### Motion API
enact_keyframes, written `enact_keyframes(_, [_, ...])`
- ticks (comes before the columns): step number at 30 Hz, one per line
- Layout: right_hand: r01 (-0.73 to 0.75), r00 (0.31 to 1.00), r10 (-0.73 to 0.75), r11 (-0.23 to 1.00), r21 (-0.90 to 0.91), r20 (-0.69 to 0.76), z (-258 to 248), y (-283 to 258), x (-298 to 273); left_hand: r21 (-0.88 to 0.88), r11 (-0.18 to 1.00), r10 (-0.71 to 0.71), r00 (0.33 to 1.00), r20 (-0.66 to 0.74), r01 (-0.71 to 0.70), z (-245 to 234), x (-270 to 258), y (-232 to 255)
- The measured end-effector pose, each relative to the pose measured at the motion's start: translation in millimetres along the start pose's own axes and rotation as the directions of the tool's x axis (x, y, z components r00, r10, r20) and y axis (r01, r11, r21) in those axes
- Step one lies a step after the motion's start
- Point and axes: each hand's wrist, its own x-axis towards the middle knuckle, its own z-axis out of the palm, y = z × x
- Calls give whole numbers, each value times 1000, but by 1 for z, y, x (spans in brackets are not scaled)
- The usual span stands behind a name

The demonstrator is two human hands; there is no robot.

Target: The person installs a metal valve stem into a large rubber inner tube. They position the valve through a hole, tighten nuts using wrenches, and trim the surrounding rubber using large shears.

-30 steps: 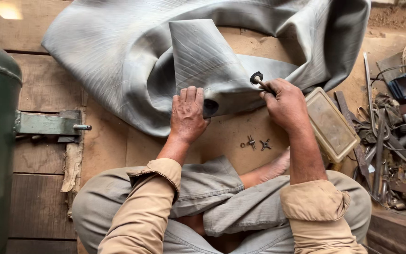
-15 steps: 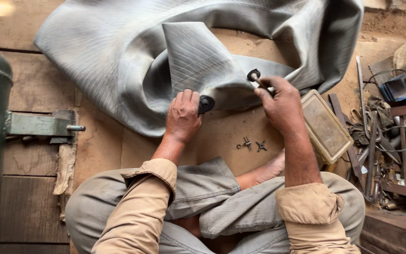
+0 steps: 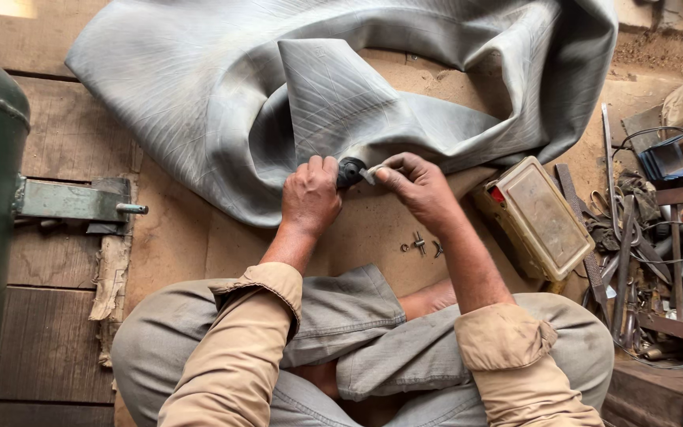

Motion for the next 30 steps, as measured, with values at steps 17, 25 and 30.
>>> enact_keyframes(17, [-113,994,108,973,-199,-33,2,38,18,202,979,10,990,138,-38,15,-7,4])
enact_keyframes(25, [-62,997,32,839,-541,-65,2,36,18,134,987,60,972,225,-92,34,-25,-2])
enact_keyframes(30, [-165,985,159,733,-660,-69,0,52,29,129,982,91,948,304,-135,42,-32,-5])
